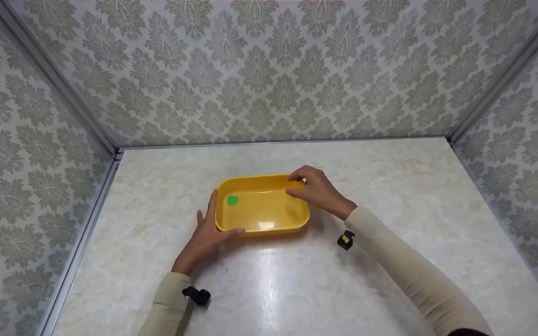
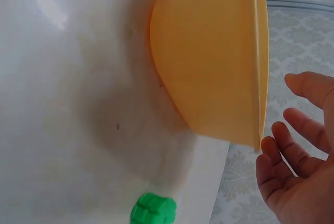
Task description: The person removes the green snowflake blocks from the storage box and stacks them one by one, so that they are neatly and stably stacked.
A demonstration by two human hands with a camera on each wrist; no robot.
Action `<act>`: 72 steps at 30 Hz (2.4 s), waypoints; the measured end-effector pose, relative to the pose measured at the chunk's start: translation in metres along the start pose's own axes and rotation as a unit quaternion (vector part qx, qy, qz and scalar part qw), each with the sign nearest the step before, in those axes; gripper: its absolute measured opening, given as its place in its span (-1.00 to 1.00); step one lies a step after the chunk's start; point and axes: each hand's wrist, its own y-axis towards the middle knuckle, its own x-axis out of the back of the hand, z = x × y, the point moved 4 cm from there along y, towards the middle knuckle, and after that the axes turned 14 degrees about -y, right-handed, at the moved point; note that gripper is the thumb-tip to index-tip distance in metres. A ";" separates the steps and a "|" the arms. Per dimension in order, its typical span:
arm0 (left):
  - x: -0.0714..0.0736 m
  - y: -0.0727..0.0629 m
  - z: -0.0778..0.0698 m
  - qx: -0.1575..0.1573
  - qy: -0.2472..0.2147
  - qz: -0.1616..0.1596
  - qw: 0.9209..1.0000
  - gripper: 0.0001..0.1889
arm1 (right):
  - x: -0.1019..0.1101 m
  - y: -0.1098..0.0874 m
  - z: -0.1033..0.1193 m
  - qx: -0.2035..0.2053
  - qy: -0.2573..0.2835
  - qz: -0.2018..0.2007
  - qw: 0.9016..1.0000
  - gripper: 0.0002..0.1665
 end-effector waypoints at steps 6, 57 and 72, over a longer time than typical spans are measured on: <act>0.000 0.001 0.001 0.008 0.002 -0.003 1.000 0.41 | -0.013 0.012 0.009 0.014 0.002 0.028 1.000 -0.56; 0.000 -0.002 -0.001 0.000 0.002 0.006 1.000 0.42 | -0.106 0.062 0.054 0.014 -0.041 0.152 0.987 -0.55; 0.001 -0.002 0.000 0.010 0.006 0.003 1.000 0.42 | -0.120 0.064 0.063 -0.009 -0.043 0.146 0.988 -0.85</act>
